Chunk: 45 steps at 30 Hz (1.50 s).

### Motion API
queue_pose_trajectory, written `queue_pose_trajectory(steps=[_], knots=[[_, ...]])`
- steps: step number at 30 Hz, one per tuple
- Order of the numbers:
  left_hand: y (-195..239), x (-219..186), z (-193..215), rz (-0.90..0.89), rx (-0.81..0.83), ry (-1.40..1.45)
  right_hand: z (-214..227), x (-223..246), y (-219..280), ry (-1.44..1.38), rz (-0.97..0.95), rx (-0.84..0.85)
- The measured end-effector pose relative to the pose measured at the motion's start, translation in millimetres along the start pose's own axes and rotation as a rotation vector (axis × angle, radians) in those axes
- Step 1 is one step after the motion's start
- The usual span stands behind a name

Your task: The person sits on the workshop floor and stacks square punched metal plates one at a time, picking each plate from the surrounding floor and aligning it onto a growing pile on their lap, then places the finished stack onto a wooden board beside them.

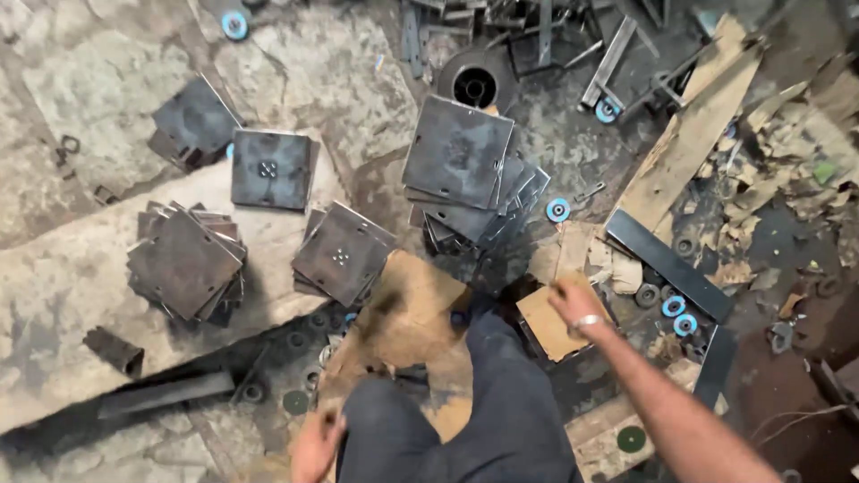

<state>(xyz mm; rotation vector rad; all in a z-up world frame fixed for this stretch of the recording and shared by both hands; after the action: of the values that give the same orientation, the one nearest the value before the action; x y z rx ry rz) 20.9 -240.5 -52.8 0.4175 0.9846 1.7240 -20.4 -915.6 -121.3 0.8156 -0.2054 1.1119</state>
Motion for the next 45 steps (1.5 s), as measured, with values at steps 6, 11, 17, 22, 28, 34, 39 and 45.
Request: queue_pose_trajectory(steps=[6, 11, 17, 22, 28, 34, 39, 45], knots=[[-92.6, -268.8, 60.2, -0.280, -0.043, 0.108, 42.1, 4.9, -122.8, -0.033, -0.032, 0.081], [-253.3, -390.9, 36.3, -0.246, 0.017, 0.079, -3.1, -0.7, -190.1, -0.180, -0.181, -0.020], [-419.5, -485.6, -40.3, -0.274, -0.289, 0.107, -55.8, 7.7, -262.2, -0.155, -0.114, -0.260], [-403.5, -513.0, -62.8, -0.162, -0.214, 0.151, -91.1, 31.4, -290.1, -0.172, -0.187, -0.469], [-355.8, -508.9, -85.2, -0.127, -0.292, 0.227, -109.2, 48.1, -296.7, -0.009, -0.190, -0.648], [-335.0, -500.3, -91.9, -0.199, -0.351, 0.201, -94.2, 42.2, -304.0, -0.059, -0.265, -0.625], [-325.3, -490.8, -94.3, -0.115, -0.239, 0.400, -85.4, 48.1, -303.5, 0.023, -0.208, -0.567], [-314.7, -482.4, -104.0, -0.084, -0.281, 0.377, -87.3, 44.0, -290.6, 0.052, -0.172, -0.547]])
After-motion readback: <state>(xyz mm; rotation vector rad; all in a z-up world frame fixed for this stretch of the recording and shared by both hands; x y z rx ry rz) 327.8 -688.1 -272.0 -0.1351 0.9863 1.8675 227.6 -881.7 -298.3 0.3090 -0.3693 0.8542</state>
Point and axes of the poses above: each hand's wrist, its own y-axis away from the middle knuckle, its own z-axis out of the back of the hand, x = y × z, the point moved 1 cm from there along -y, towards the middle knuckle, and after that the axes turned 13 degrees about z, right-handed, at the moved point
